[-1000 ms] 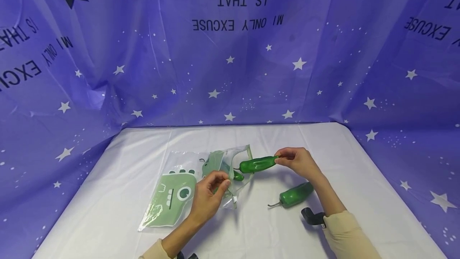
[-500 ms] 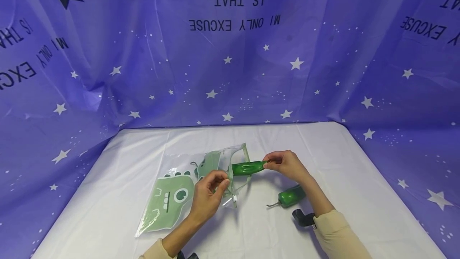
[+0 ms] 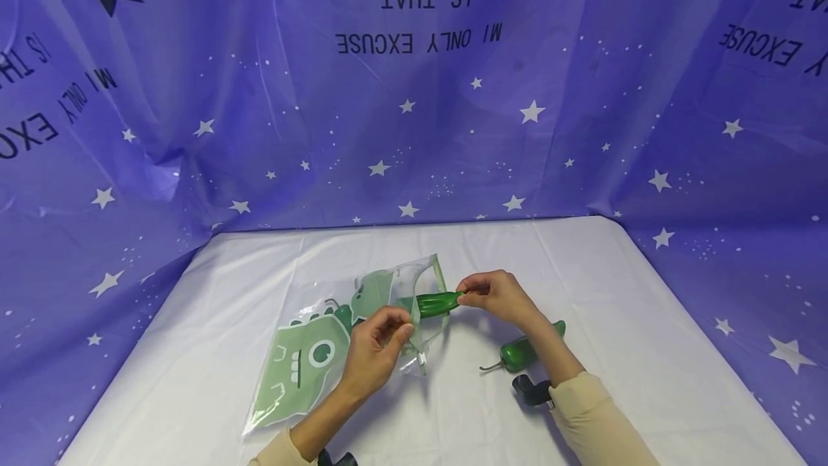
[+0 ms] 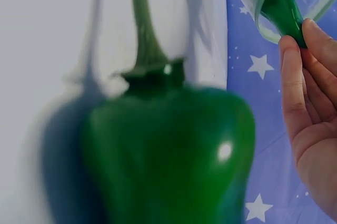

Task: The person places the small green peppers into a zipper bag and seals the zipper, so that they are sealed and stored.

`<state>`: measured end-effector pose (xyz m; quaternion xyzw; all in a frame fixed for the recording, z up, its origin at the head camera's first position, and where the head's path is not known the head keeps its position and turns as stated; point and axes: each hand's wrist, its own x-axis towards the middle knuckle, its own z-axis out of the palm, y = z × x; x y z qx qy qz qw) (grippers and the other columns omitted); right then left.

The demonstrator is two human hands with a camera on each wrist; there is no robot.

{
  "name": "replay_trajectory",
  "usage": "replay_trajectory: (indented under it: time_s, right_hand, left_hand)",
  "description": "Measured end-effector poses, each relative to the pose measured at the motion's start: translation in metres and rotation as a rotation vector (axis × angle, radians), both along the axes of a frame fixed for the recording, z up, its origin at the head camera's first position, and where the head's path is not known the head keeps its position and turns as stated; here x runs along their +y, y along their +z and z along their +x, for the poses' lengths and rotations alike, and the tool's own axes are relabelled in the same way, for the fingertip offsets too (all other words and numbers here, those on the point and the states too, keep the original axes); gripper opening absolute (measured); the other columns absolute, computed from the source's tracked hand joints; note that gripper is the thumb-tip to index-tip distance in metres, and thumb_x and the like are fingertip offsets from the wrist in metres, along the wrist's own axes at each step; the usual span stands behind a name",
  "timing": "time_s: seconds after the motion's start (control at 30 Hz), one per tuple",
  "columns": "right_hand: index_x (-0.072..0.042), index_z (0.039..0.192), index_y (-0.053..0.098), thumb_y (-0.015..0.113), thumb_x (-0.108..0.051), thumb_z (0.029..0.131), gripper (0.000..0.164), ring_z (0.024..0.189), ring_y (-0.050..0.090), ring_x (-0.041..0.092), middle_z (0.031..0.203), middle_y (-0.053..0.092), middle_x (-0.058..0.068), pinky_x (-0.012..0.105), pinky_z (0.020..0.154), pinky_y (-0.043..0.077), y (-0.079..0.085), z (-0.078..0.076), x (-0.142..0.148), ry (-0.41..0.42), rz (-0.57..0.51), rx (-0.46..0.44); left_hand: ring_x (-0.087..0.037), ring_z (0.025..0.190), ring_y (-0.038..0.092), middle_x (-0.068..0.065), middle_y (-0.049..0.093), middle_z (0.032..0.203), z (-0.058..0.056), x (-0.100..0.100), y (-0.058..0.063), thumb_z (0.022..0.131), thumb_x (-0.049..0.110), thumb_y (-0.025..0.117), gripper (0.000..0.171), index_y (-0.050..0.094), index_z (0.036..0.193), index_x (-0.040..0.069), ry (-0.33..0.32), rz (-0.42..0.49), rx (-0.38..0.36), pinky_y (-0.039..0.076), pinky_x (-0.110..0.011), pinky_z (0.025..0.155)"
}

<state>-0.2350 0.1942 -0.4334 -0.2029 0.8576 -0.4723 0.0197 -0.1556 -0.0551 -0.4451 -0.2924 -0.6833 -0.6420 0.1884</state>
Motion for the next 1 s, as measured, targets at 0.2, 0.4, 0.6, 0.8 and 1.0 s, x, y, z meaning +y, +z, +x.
replay_trajectory:
  time_s: [0.2, 0.4, 0.6, 0.8, 1.0]
  right_hand:
    - [-0.016, 0.085, 0.072, 0.077, -0.018, 0.080, 0.006, 0.074, 0.065, 0.008, 0.079, 0.070, -0.007, 0.025, 0.067, 0.052, 0.000, -0.002, -0.009, -0.002, 0.011, 0.022]
    - [-0.014, 0.087, 0.073, 0.077, -0.018, 0.080, 0.009, 0.076, 0.066, 0.009, 0.082, 0.071, -0.004, 0.024, 0.068, 0.053, 0.000, -0.003, -0.016, -0.016, 0.003, 0.041]
    - [-0.011, 0.089, 0.074, 0.078, -0.016, 0.079, 0.011, 0.074, 0.067, 0.009, 0.080, 0.071, -0.003, 0.024, 0.067, 0.054, -0.002, -0.005, -0.019, -0.026, -0.028, 0.047]
    - [-0.010, 0.090, 0.074, 0.077, -0.013, 0.079, 0.012, 0.072, 0.067, 0.009, 0.078, 0.071, -0.002, 0.024, 0.065, 0.054, -0.002, -0.006, -0.022, -0.021, -0.038, 0.044]
    - [-0.009, 0.092, 0.074, 0.077, -0.011, 0.079, 0.014, 0.074, 0.067, 0.010, 0.082, 0.071, -0.001, 0.024, 0.066, 0.054, -0.002, -0.007, -0.024, -0.063, -0.043, 0.065]
  left_hand:
    - [-0.015, 0.075, 0.059, -0.017, 0.062, 0.085, 0.001, 0.001, 0.000, 0.084, -0.010, 0.064, 0.014, 0.062, 0.095, -0.001, -0.037, 0.012, -0.004, 0.051, -0.022, 0.065]
    - [-0.016, 0.075, 0.058, -0.020, 0.061, 0.084, 0.002, 0.004, 0.000, 0.083, -0.013, 0.063, 0.015, 0.061, 0.095, -0.003, -0.090, 0.024, 0.002, 0.050, -0.022, 0.063]
    - [-0.015, 0.075, 0.058, -0.020, 0.060, 0.084, 0.003, 0.006, 0.001, 0.083, -0.015, 0.062, 0.017, 0.061, 0.095, -0.004, -0.120, 0.040, 0.009, 0.050, -0.022, 0.063]
    - [-0.015, 0.076, 0.059, -0.019, 0.061, 0.083, 0.005, 0.008, 0.003, 0.084, -0.012, 0.063, 0.013, 0.061, 0.094, -0.004, -0.136, 0.048, 0.012, 0.051, -0.023, 0.065]
    - [-0.014, 0.077, 0.059, -0.019, 0.061, 0.084, 0.006, 0.009, 0.003, 0.086, -0.006, 0.063, 0.009, 0.061, 0.094, -0.004, -0.143, 0.045, 0.006, 0.052, -0.024, 0.066]
